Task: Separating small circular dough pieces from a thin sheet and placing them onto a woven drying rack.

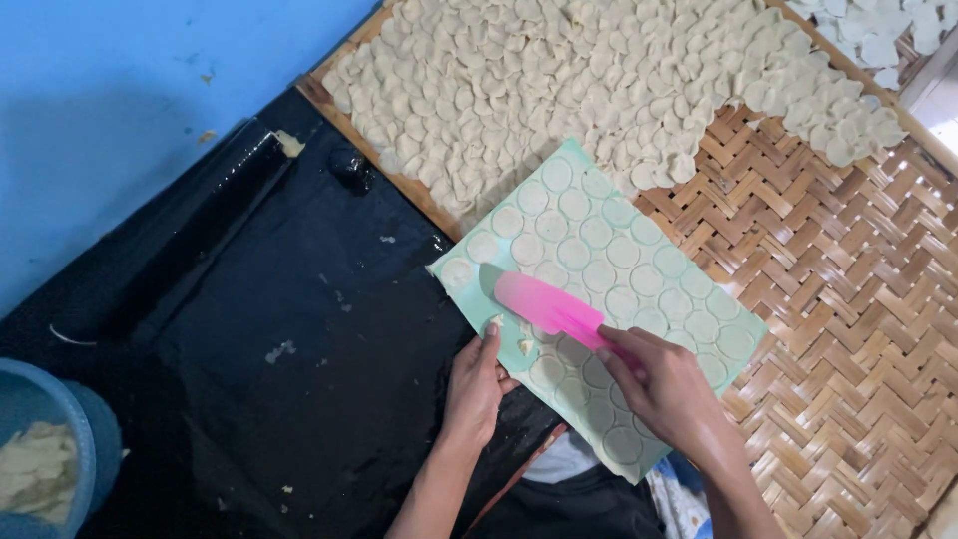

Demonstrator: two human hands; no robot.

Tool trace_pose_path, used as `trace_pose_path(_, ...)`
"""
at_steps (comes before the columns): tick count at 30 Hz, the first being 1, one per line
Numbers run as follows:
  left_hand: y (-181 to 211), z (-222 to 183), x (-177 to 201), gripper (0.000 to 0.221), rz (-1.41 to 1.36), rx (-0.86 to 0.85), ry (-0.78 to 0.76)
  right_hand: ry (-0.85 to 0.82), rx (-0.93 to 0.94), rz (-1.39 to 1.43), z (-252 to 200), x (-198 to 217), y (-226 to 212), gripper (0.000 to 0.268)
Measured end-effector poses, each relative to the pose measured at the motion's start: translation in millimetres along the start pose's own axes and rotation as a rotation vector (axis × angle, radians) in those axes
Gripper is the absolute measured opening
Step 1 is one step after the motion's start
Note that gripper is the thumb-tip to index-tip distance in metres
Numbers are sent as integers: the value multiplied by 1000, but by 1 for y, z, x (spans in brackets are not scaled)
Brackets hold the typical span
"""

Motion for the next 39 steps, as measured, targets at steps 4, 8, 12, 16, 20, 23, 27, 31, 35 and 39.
trace_pose_path(4,1,-1,0,49,-4,-12,6,-35,6,-62,-2,2,-5,30)
trace_pose_path(8,9,-7,-6,49,18,11,29,-91,19,-50,-2,1,-8,31)
trace_pose_path(12,9,-8,-5,50,10,16,24,-103,15,-112,-1,-1,-7,31)
trace_pose_path(16,10,-9,-4,52,-14,25,5,-88,29,-88,-1,-6,-2,32)
trace_pose_path(20,11,-13,-3,60,-107,38,-36,-70,11,-82,-2,-12,4,32)
trace_pose_path(23,16,-18,-6,65,-173,45,-40,-53,-1,-92,-2,-14,4,33)
trace_pose_path(27,2,-8,2,50,-165,38,-17,-76,-54,-94,-2,-16,6,35)
trace_pose_path(31,-7,-1,7,33,-119,4,-19,-109,-99,-95,-2,-16,8,35)
trace_pose_path(35,-9,1,8,31,-119,4,-22,5,-66,-4,0,-11,1,34)
trace_pose_path(39,-11,2,9,30,-151,-2,-49,59,53,113,-2,-11,-12,32)
Point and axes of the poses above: each hand's wrist, its own z-axis towards the middle knuckle, its own x-axis out of the back of the hand, y = z × x, the point moved 4 cm from there along z, towards the middle knuckle, and after that the axes turned 9 degrees about y, right-handed, at the moved point
